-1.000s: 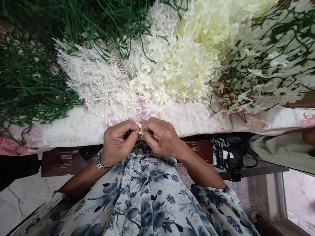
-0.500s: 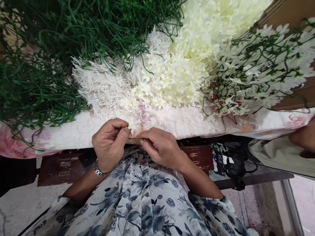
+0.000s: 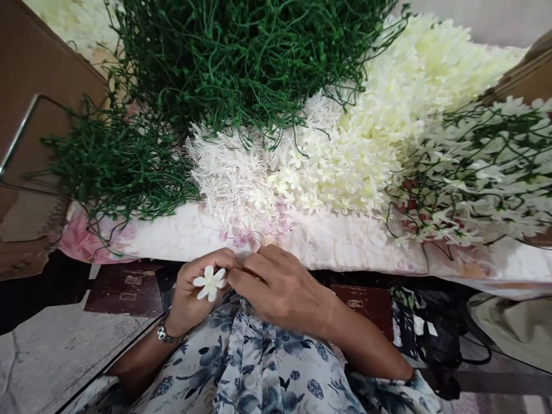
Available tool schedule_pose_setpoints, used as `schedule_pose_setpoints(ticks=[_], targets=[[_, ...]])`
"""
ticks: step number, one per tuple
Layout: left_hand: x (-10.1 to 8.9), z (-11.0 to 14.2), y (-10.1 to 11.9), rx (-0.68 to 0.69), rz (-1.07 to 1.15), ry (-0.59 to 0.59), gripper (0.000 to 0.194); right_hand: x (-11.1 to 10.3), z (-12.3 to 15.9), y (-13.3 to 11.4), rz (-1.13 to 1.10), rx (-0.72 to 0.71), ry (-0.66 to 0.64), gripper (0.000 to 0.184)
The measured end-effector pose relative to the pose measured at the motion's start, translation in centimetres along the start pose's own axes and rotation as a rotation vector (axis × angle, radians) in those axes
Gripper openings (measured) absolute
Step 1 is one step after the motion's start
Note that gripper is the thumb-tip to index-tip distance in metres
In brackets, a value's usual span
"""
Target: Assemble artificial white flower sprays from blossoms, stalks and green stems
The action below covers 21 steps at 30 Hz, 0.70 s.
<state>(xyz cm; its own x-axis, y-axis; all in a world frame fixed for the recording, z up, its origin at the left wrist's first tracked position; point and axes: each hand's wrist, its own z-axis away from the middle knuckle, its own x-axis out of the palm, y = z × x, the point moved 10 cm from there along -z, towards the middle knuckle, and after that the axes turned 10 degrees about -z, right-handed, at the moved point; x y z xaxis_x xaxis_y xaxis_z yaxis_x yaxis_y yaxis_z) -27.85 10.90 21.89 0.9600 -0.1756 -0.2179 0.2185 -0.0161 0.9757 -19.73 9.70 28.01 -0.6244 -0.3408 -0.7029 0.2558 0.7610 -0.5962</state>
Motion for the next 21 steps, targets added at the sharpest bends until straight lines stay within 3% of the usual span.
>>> schedule_pose_setpoints(ticks=[4, 8, 12, 15, 17, 21], targets=[[-3.5, 1.3, -1.8, -0.015, 0.139, 0.245, 0.003, -0.4, -0.2, 2.3, -0.035, 0.073, 0.091, 0.021], [-7.3, 2.3, -3.2, -0.081, 0.051, 0.461, 0.002, -0.7, -0.4, 5.1, 0.208, 0.159, 0.094, 0.013], [-7.8, 1.6, -3.5, -0.189, -0.343, 0.363, 0.007, -1.1, -0.9, 5.9, 0.363, 0.151, 0.1, 0.016], [-7.2, 0.6, -2.7, -0.146, -0.558, 0.281, 0.011, -1.2, -1.0, 6.2, 0.388, 0.146, 0.071, 0.018], [-6.7, -0.2, -2.0, -0.085, -0.624, 0.258, 0.012, -1.8, -0.7, 6.3, 0.384, 0.148, 0.099, 0.018], [-6.0, -2.0, -1.3, 0.001, -0.613, 0.256, 0.012, -4.6, 0.9, 7.3, 0.387, 0.224, 0.282, 0.019]])
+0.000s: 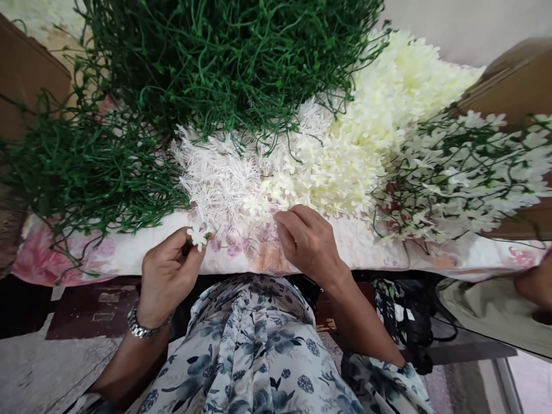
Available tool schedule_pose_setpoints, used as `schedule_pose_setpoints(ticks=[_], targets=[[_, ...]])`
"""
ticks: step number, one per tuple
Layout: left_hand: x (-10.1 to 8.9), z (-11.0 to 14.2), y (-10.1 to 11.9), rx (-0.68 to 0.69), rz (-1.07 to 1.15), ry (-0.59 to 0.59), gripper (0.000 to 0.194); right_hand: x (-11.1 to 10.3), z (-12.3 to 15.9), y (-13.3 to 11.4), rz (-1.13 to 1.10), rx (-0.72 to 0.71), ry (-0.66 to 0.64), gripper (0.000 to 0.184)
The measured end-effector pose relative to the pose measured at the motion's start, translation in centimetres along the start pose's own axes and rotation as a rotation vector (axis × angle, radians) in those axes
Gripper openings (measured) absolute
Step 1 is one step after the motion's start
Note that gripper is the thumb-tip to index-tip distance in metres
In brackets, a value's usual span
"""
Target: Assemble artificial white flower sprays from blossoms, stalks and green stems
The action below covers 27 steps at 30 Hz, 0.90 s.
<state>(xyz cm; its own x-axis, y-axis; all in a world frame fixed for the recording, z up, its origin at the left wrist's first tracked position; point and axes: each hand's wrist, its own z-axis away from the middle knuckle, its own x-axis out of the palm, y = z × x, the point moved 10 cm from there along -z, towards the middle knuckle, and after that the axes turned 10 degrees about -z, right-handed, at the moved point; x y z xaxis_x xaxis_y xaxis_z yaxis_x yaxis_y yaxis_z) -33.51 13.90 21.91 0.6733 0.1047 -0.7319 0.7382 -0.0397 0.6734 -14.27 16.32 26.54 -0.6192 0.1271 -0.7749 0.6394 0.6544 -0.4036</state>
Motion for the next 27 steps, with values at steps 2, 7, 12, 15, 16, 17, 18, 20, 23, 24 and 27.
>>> schedule_pose_setpoints(ticks=[2, 7, 12, 15, 16, 17, 18, 20, 23, 24, 27], targets=[[0.4, -0.5, 0.3, 0.012, 0.053, -0.003, 0.007, -0.4, 0.4, 1.0, 0.0, 0.053, 0.017, 0.017], [0.2, -0.2, -0.1, -0.033, 0.168, 0.077, 0.003, 0.4, 0.5, 0.9, 0.029, 0.053, -0.038, 0.014], [0.4, 0.6, -0.1, -0.075, 0.254, 0.093, 0.004, 2.1, -0.5, -1.2, 0.079, -0.054, -0.138, 0.015], [0.9, 0.7, 0.2, -0.07, 0.282, 0.064, 0.005, 3.4, -0.9, -1.6, 0.147, -0.087, -0.223, 0.014], [1.1, 0.7, 0.3, -0.069, 0.297, 0.052, 0.005, 3.6, -0.9, -1.5, 0.162, -0.094, -0.225, 0.016], [1.2, 0.8, 0.4, -0.07, 0.309, 0.044, 0.005, 3.6, -0.9, -1.5, 0.159, -0.1, -0.213, 0.018], [1.3, 0.8, 0.5, -0.076, 0.319, 0.039, 0.005, 3.4, -0.8, -1.4, 0.135, -0.097, -0.188, 0.019], [1.5, 0.9, 0.5, -0.095, 0.355, 0.027, 0.003, 2.5, -0.6, -0.9, 0.026, -0.059, -0.107, 0.017], [2.8, 1.0, 0.4, -0.166, 0.536, -0.043, 0.005, 0.3, 0.3, 0.6, -0.258, 0.102, 0.048, 0.011], [3.5, 1.0, 0.5, -0.197, 0.622, -0.084, 0.006, -0.2, 0.8, 1.4, -0.364, 0.185, 0.095, 0.01], [5.8, 1.0, 1.2, -0.299, 0.837, -0.208, 0.007, -0.1, 2.6, 3.8, -0.693, 0.466, 0.183, 0.004]])
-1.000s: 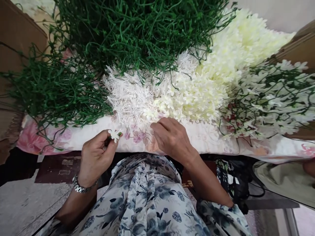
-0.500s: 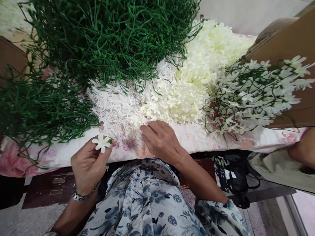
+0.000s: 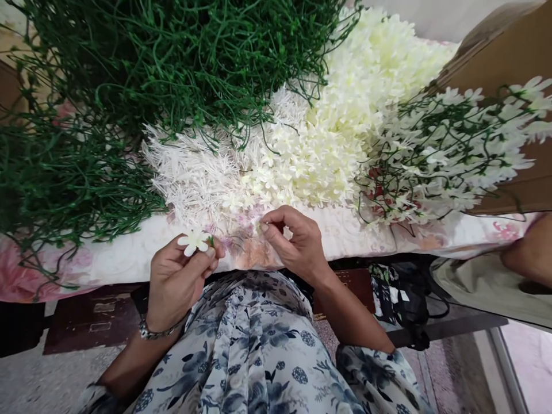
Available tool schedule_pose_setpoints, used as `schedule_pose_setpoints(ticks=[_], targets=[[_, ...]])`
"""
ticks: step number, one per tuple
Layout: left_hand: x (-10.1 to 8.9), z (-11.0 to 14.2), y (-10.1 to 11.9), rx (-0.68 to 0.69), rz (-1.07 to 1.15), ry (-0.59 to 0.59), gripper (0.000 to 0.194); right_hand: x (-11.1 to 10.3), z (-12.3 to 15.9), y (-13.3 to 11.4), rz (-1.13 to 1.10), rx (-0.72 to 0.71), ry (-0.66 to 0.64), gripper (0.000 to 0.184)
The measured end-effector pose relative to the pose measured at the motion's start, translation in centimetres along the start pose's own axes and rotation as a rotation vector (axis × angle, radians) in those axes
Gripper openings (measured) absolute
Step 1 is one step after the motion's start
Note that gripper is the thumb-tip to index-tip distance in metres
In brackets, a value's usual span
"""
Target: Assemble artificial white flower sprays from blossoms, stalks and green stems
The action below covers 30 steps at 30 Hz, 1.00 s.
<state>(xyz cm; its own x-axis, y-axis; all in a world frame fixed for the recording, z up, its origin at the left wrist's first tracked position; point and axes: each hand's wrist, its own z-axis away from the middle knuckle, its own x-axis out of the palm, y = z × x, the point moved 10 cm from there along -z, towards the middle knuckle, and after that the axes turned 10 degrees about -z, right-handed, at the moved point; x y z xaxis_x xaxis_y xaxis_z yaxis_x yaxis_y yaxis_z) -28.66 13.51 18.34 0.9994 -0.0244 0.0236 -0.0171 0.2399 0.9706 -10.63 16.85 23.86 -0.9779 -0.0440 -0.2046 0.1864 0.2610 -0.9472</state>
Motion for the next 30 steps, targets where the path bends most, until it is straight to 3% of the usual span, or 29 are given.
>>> schedule_pose_setpoints(ticks=[4, 9, 15, 20, 24, 30], targets=[[2.3, -0.6, -0.3, -0.095, 0.155, -0.035, 0.012, 0.3, 1.0, 2.5, -0.375, 0.23, 0.038, 0.003], [4.3, -0.8, -0.2, -0.045, 0.204, -0.06, 0.016, 1.4, 1.6, 2.3, -0.491, 0.243, 0.019, 0.003], [3.5, -0.5, -0.8, 0.026, 0.113, 0.0, 0.012, 2.0, 1.9, 0.4, -0.312, 0.104, -0.072, 0.005], [2.4, -0.1, 0.8, 0.179, -0.148, 0.062, 0.008, 2.3, 1.7, -2.6, -0.006, -0.165, -0.213, 0.012], [2.4, 0.3, 1.9, 0.248, -0.325, 0.062, 0.007, 2.8, 1.8, -3.6, 0.094, -0.248, -0.278, 0.01], [2.9, 0.4, 1.9, 0.276, -0.199, -0.002, 0.004, 3.1, 2.4, -3.7, 0.21, -0.269, -0.268, 0.015]])
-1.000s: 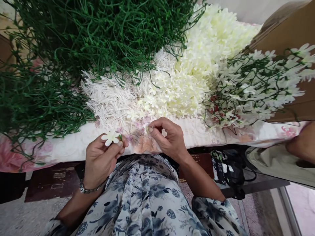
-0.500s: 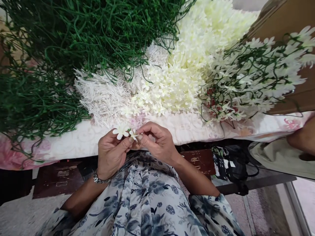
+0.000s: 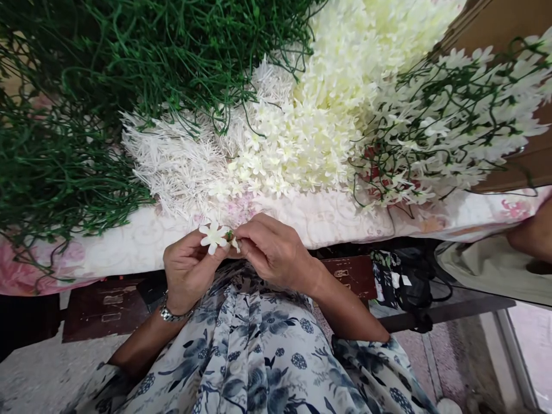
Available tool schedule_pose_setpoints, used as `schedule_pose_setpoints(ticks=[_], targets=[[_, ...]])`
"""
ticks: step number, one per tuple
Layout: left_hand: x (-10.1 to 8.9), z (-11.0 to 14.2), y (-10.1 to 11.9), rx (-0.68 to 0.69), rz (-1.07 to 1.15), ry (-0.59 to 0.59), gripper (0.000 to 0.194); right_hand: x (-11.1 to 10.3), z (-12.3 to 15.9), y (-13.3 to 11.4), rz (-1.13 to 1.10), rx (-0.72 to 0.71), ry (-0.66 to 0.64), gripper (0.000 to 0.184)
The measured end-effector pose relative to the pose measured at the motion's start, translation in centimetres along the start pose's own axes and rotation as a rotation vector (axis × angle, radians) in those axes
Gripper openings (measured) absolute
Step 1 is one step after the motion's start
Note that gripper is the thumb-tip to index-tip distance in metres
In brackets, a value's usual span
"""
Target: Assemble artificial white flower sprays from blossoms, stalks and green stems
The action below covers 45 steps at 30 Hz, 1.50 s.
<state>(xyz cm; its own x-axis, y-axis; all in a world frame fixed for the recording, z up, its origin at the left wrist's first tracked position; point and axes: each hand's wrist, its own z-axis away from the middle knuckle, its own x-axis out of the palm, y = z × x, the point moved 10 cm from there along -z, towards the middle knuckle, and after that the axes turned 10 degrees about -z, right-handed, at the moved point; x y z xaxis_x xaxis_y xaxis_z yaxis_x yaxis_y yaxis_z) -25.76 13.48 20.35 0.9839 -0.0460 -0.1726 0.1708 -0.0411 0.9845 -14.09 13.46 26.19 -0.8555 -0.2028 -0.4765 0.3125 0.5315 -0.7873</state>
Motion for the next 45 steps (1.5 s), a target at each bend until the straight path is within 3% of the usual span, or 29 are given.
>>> schedule_pose_setpoints(ticks=[4, 9, 16, 20, 30, 35, 45], targets=[[0.0, 0.1, -1.3, -0.075, 0.183, 0.009, 0.004, -0.3, 0.3, -0.2, 0.044, -0.002, 0.019, 0.017], [-0.1, 0.0, -1.6, -0.125, 0.261, -0.004, 0.003, -1.5, 0.0, -0.3, -0.034, 0.043, 0.051, 0.017], [0.3, 0.1, -1.8, -0.173, 0.347, -0.028, 0.007, -1.1, -0.5, -1.5, 0.08, 0.005, -0.066, 0.014], [0.1, 0.1, -1.3, -0.107, 0.272, -0.01, 0.009, -0.3, -0.3, -1.5, 0.155, -0.019, -0.132, 0.012], [-0.1, -0.1, 1.8, 0.134, -0.041, -0.07, 0.014, 0.3, 0.2, -1.8, 0.306, -0.057, -0.129, 0.011], [-0.1, 0.0, 2.1, 0.172, -0.158, -0.073, 0.015, 0.7, 0.8, -1.8, 0.369, -0.086, -0.122, 0.01], [0.3, -0.2, 2.1, 0.206, -0.222, -0.061, 0.015, 0.8, 0.6, -0.7, 0.271, -0.027, -0.075, 0.009]])
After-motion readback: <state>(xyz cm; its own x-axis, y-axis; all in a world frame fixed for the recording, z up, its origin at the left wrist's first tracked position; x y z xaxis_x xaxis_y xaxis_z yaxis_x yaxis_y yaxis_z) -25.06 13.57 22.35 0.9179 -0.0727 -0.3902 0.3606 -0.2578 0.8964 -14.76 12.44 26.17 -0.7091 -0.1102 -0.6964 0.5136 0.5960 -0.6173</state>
